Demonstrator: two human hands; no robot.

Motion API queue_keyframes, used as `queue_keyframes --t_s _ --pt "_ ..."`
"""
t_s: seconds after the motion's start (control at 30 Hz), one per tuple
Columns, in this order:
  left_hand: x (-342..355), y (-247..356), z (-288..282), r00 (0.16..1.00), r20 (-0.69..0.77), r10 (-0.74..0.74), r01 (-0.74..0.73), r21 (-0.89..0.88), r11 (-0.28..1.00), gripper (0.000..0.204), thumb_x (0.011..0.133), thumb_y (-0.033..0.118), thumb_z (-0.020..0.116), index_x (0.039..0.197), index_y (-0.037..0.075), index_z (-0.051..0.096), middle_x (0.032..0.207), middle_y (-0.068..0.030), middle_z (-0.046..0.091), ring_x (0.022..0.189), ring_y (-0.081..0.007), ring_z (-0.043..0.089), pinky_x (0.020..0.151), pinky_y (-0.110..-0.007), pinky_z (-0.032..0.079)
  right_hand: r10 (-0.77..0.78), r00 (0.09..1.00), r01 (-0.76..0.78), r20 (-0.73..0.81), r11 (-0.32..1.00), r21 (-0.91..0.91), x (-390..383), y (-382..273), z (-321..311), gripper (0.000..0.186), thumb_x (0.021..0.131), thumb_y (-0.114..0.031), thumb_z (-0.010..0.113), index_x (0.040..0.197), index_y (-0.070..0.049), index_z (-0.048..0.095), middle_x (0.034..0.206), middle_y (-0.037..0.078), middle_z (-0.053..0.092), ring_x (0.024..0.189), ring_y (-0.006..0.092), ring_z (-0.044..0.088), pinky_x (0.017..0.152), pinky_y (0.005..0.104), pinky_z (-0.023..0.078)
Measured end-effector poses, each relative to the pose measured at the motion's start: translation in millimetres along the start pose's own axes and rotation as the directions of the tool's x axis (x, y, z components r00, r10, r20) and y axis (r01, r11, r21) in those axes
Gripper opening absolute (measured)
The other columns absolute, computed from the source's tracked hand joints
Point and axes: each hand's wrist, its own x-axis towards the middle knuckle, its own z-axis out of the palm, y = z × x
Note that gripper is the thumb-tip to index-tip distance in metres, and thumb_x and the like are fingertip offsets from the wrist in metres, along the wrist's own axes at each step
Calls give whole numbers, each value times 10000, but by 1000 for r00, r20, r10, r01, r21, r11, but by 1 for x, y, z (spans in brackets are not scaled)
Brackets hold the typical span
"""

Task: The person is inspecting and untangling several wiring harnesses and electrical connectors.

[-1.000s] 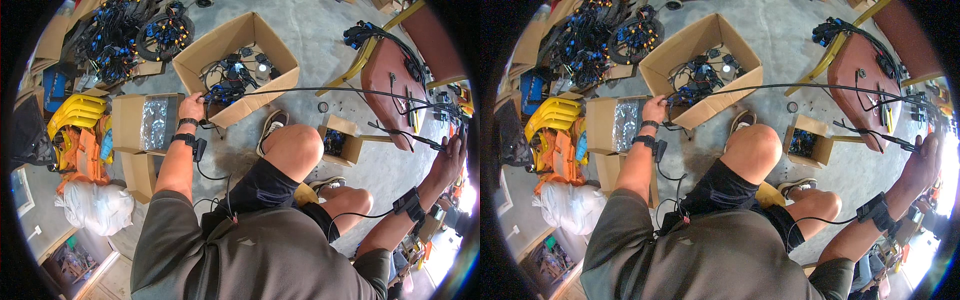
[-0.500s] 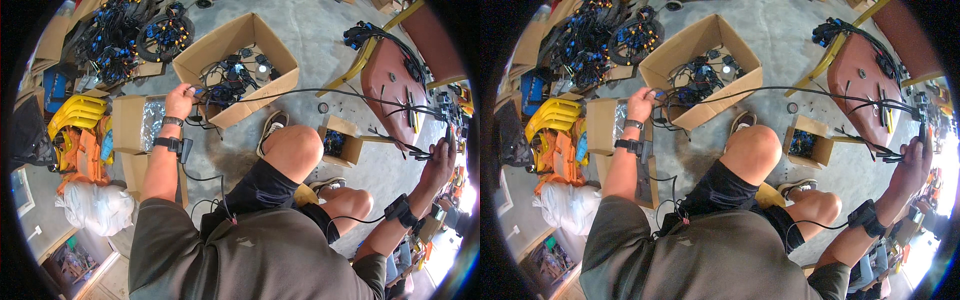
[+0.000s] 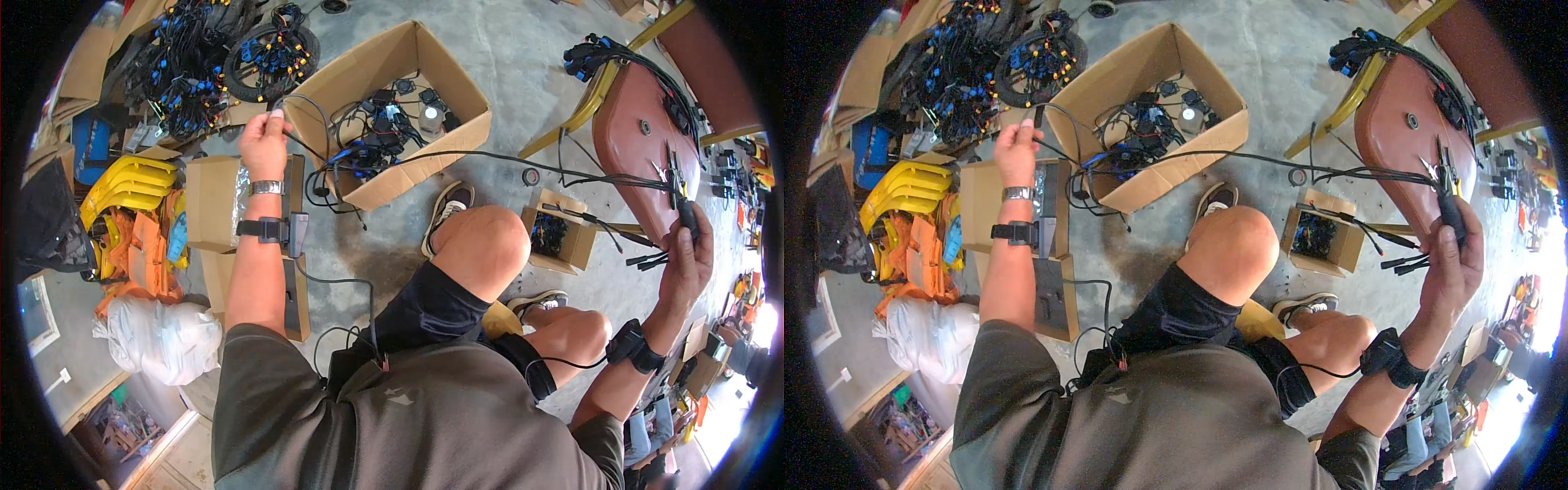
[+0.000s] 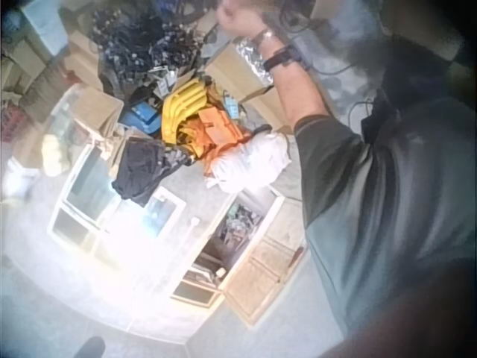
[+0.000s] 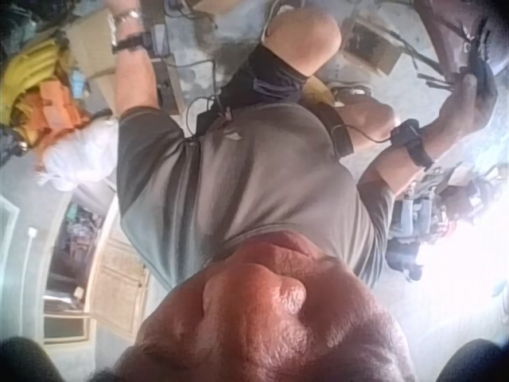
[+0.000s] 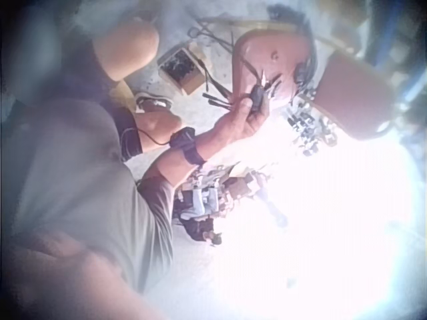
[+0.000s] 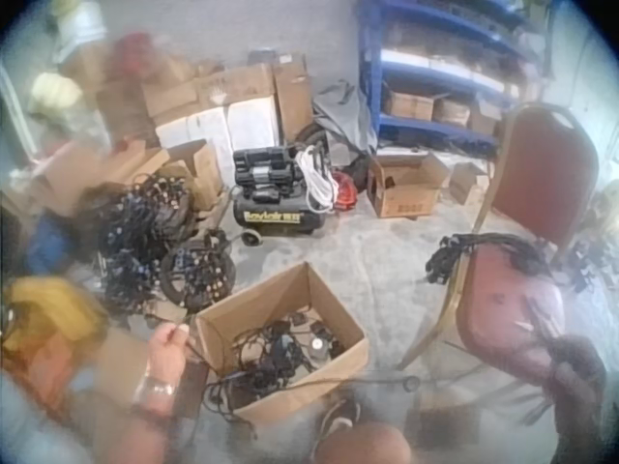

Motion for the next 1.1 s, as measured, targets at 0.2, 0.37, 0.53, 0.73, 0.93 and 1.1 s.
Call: queue_keyframes --t_s 0.2,0.37,0.53,0.73,0.93,1.1 --pt "10 51 -10 999 2 -50 44 -503 863 117 941 101 697 858 36 644 711 -73 641 621 -175 593 599 -325 496 118 984 -109 134 991 -75 -13 5 24 368 942 -86 685 1296 -1 628 990 38 673 704 82 553 620 203 430" --pt "16 99 -25 995 77 58 -4 -567 824 119 944 97 695 857 40 639 658 -41 562 574 -148 514 552 -319 449 273 927 -225 258 953 -202 -19 8 47 296 939 -56 667 1232 -17 661 999 6 664 729 47 534 624 198 429" --pt "13 144 -35 982 85 171 -95 -561 822 132 983 131 649 915 21 672 700 -59 601 514 -107 443 481 -270 361 214 892 -121 399 962 -245 -25 17 76 264 937 -49 661 1191 20 656 1033 40 677 897 129 610 820 280 501" --pt "17 159 -33 959 127 254 -174 -444 879 140 969 162 683 936 26 692 818 -110 714 442 -56 421 419 -230 322 274 861 -136 429 936 -324 -29 19 97 261 911 -31 661 1168 13 661 967 72 679 863 132 612 805 288 504" --pt "10 113 -14 851 517 -88 -275 584 763 176 928 153 702 971 -15 730 787 -12 723 695 -113 654 669 -292 537 192 873 -49 448 949 -310 -28 15 98 251 917 -34 654 1166 2 660 928 65 678 820 126 600 785 284 505" --pt "20 109 -32 776 628 -58 0 93 996 192 980 128 649 1098 -17 690 914 -108 736 772 -176 702 735 -331 577 204 884 -71 420 948 -311 -29 19 93 251 926 -45 656 1173 -2 656 935 64 686 830 119 595 795 285 504"
